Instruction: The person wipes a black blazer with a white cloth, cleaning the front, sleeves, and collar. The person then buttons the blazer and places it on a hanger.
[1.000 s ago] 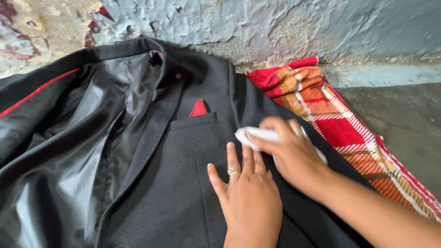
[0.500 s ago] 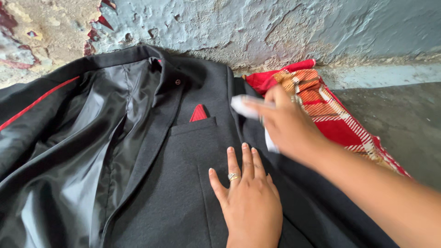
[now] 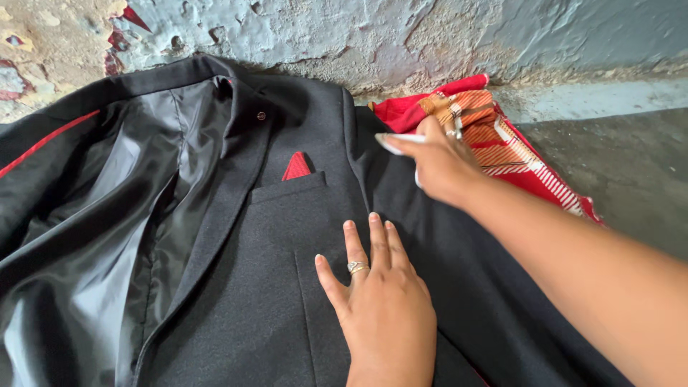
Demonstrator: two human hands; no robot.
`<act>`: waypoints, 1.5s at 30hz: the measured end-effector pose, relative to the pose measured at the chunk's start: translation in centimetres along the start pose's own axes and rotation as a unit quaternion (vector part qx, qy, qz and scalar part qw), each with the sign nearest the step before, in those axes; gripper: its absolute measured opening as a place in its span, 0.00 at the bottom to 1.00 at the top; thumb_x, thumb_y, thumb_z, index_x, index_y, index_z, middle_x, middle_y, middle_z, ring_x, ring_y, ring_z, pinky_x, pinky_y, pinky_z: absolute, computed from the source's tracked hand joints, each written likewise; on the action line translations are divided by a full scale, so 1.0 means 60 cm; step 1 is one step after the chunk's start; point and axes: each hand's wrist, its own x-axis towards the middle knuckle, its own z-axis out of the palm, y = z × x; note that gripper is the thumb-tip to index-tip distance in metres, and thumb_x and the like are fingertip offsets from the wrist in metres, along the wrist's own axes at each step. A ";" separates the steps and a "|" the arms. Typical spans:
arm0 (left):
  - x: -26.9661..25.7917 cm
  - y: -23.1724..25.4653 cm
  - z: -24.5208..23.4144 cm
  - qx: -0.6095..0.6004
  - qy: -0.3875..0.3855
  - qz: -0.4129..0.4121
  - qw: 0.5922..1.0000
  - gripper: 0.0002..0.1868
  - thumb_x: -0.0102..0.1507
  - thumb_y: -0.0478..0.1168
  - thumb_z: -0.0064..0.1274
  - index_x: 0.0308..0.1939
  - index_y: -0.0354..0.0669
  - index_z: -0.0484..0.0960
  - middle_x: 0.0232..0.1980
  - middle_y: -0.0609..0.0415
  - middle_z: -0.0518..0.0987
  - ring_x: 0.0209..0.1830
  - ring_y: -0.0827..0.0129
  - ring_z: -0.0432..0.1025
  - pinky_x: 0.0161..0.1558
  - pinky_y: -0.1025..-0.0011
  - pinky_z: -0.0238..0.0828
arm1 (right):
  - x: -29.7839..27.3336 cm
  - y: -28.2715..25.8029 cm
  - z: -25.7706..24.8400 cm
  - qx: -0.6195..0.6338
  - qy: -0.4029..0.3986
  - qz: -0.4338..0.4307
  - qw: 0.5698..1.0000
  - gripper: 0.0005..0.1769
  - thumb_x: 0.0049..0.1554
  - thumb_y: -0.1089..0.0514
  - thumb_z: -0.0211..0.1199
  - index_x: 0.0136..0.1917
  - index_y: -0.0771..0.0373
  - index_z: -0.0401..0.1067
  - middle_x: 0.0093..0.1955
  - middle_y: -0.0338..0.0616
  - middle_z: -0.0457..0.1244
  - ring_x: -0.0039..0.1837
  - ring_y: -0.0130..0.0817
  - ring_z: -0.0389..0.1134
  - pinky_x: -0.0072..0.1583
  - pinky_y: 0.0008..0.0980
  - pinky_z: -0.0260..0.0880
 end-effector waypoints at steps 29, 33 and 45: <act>0.013 -0.005 -0.034 -0.083 -0.074 -0.031 0.993 0.31 0.60 0.45 0.46 0.68 0.48 0.73 0.76 0.50 0.65 0.79 0.53 0.50 0.70 0.30 0.29 | -0.120 0.042 -0.052 0.005 0.047 0.158 0.986 0.34 0.53 0.67 0.57 0.70 0.41 0.72 0.59 0.49 0.58 0.58 0.48 0.63 0.58 0.49 0.63; 0.012 -0.011 -0.041 -0.106 -0.058 -0.033 0.992 0.31 0.61 0.51 0.47 0.68 0.48 0.73 0.76 0.49 0.64 0.79 0.53 0.50 0.70 0.29 0.29 | -0.173 -0.068 -0.073 0.078 0.083 0.026 0.993 0.36 0.47 0.74 0.58 0.67 0.50 0.75 0.54 0.53 0.61 0.53 0.49 0.67 0.52 0.42 0.70; 0.017 -0.003 -0.046 -0.047 -0.115 -0.038 0.992 0.35 0.58 0.50 0.50 0.71 0.55 0.69 0.79 0.49 0.58 0.80 0.54 0.46 0.68 0.27 0.30 | -0.292 -0.007 -0.100 -0.064 -0.039 0.246 0.966 0.37 0.46 0.63 0.66 0.68 0.37 0.71 0.53 0.50 0.61 0.55 0.52 0.66 0.57 0.47 0.67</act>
